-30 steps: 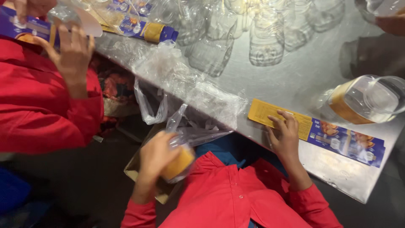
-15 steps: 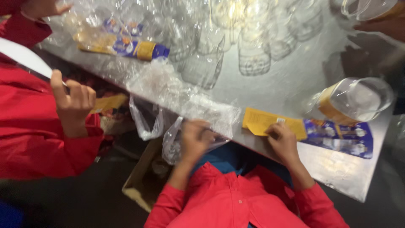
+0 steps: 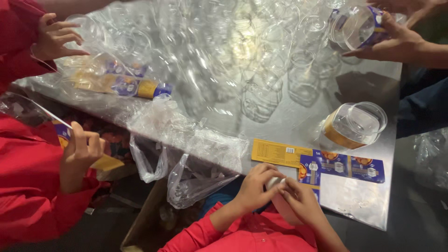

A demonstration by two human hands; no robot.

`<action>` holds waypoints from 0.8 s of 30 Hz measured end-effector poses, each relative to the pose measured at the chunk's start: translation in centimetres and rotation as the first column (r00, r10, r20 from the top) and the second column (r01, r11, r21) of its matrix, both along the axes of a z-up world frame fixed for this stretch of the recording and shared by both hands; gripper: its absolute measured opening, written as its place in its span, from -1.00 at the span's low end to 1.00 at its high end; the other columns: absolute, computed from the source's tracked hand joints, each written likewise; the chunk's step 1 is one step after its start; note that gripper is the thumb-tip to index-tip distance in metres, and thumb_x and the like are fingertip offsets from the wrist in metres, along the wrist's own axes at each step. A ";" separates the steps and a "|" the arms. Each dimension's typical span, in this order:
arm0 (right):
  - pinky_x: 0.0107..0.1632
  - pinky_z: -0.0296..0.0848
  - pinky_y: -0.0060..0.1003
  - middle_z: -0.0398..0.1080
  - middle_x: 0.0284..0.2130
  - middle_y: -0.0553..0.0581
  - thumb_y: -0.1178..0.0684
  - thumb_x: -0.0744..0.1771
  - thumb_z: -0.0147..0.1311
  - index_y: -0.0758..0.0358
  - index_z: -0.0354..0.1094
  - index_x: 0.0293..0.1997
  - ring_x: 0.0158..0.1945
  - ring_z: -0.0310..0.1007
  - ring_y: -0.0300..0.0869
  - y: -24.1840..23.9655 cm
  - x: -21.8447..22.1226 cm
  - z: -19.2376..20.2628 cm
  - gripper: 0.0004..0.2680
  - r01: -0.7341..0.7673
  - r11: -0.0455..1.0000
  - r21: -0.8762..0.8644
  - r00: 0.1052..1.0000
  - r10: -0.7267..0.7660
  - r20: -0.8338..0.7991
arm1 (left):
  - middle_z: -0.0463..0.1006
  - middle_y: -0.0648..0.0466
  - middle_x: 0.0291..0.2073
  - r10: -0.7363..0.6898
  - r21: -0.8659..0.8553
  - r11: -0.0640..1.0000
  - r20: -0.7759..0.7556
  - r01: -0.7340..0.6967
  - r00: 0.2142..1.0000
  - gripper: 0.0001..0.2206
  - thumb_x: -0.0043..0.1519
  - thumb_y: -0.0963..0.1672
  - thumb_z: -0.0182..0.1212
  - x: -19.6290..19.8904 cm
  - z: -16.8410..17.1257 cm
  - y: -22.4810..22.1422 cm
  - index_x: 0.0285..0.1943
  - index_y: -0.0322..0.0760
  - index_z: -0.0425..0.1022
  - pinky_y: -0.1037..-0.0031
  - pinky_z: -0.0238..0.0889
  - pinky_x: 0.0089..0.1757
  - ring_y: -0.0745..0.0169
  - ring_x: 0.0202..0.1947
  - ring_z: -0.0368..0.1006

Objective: The person applies adhesive labels to clear plastic jars by hand. They peel a label from a strip, position it on the side of the jar, and press it down firmly to secure it.

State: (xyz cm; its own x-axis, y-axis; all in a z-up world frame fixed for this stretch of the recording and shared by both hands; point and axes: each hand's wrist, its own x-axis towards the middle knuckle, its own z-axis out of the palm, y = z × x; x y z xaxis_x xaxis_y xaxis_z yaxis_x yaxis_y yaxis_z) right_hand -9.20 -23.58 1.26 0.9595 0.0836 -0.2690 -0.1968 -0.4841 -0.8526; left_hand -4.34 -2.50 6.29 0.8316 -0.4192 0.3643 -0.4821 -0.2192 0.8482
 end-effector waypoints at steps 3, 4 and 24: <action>-0.02 0.50 -0.37 0.58 -0.19 0.03 0.19 0.29 0.08 0.36 0.40 0.06 -0.07 0.56 -0.30 -0.2 0.0 -1.1 -0.75 0.006 0.943 0.333 0.999 -0.021 0.040 | 0.60 0.02 -0.24 -0.014 -0.014 1.000 -0.111 0.013 0.994 -0.81 0.25 -0.10 0.32 0.0 -2.1 0.2 -0.05 -0.31 0.63 0.39 0.35 -0.17 0.16 -0.19 0.51; -0.04 0.51 -0.36 0.58 -0.21 0.05 0.17 0.30 0.10 0.36 0.44 0.03 -0.10 0.54 -0.31 -0.5 0.0 -1.2 -0.78 -0.029 0.936 0.350 1.000 0.027 0.012 | 0.62 0.03 -0.29 -0.055 -0.067 0.997 -0.247 0.040 0.968 -0.81 0.28 -0.11 0.30 0.3 -2.9 0.4 -0.04 -0.32 0.66 0.42 0.38 -0.21 0.21 -0.25 0.53; -0.07 0.46 -0.34 0.59 -0.26 0.14 0.21 0.31 0.17 0.39 0.52 -0.04 -0.15 0.52 -0.23 -2.5 -0.1 0.5 -0.84 -0.016 0.928 0.372 1.000 0.014 0.009 | 0.63 0.02 -0.25 -0.407 -0.592 0.806 -0.585 -0.026 0.702 -0.87 0.39 -0.19 0.20 2.7 -2.6 2.0 -0.01 -0.43 0.57 0.61 0.32 -0.23 0.36 -0.26 0.53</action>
